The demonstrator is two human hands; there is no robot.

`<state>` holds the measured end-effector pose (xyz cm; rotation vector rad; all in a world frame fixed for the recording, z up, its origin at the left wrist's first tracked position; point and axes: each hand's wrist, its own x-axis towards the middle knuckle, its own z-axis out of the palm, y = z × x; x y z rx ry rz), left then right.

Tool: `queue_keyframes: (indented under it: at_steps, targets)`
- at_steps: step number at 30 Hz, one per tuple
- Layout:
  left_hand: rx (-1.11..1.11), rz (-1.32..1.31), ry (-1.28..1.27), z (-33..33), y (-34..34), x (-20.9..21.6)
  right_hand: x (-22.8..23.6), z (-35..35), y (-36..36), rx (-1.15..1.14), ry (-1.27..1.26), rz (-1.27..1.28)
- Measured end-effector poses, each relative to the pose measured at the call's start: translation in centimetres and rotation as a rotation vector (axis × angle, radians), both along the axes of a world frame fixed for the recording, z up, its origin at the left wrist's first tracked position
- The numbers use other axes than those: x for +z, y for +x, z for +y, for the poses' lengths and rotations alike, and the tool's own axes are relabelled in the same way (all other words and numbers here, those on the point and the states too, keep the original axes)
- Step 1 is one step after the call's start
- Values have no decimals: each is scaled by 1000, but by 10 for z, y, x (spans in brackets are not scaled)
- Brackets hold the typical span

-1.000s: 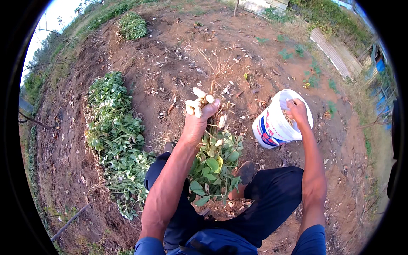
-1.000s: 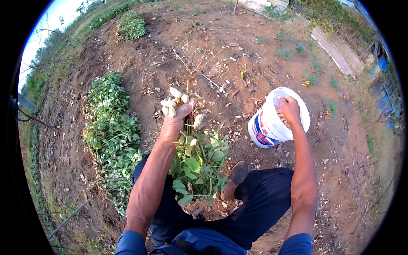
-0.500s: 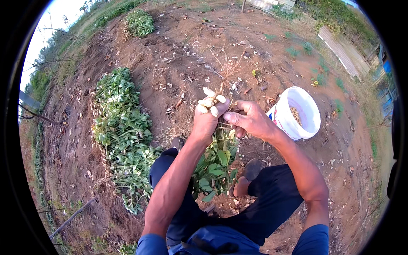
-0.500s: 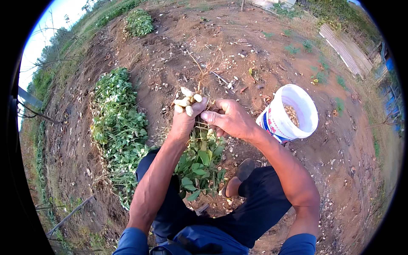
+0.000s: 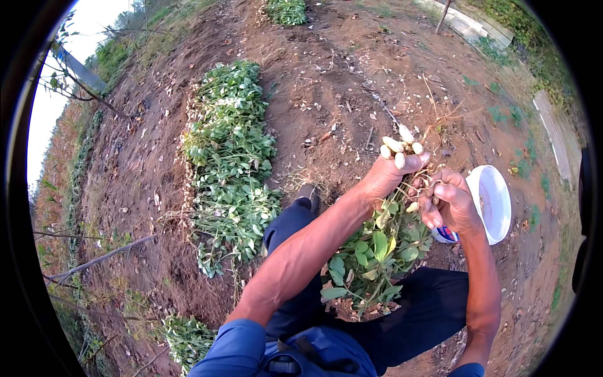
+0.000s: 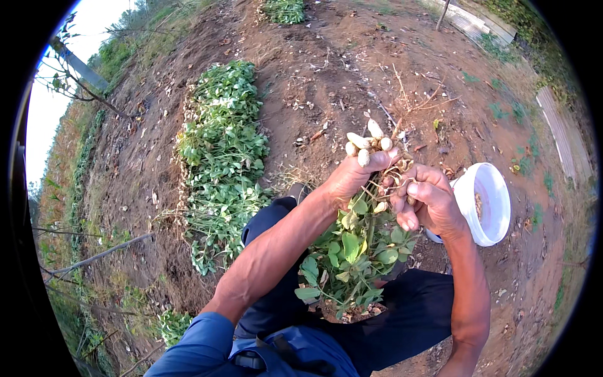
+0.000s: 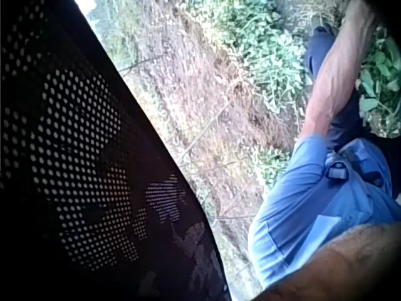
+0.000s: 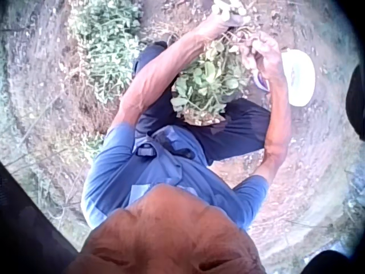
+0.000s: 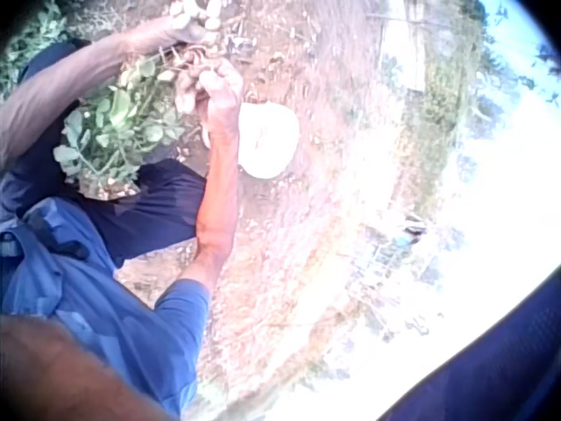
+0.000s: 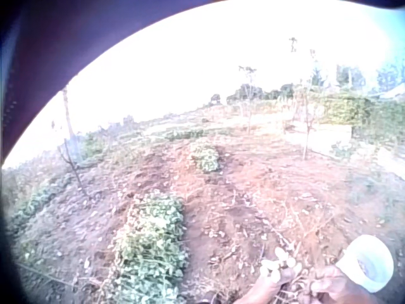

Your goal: The person sits on the ground and repeatedly pulls peanut pods from uprooted peanut plants, placing them into a white bucket. The person handles multiple plants, removing pods one by one and discarding the stems.

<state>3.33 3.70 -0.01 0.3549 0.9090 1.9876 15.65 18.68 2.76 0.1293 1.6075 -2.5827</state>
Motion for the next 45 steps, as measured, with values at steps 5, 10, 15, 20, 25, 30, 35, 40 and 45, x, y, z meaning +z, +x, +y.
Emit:
queue_keyframes:
  at_steps: [5,10,15,20,25,30,35,40,45]
  targets:
    - [133,250,-43,-1,-5,4,5,10,-6,-162,81,-91]
    - [128,471,-217,-2,-6,7,27,20,-3,-390,173,-8]
    - [224,653,-250,2,1,7,35,-11,0,-380,434,39]
    - [246,985,-361,0,8,0,28,-14,-3,-250,780,65]
    - [200,1135,-411,2,9,-10,25,-1,3,-161,824,-85]
    - [174,1121,-397,3,10,-13,24,7,7,-78,707,-80]
    - [100,1083,-291,8,16,-13,27,23,18,39,855,-21]
    - [113,1097,-371,10,19,-12,24,15,21,-92,930,-18]
    - [90,1233,-293,18,21,-18,12,23,30,-73,797,-98]
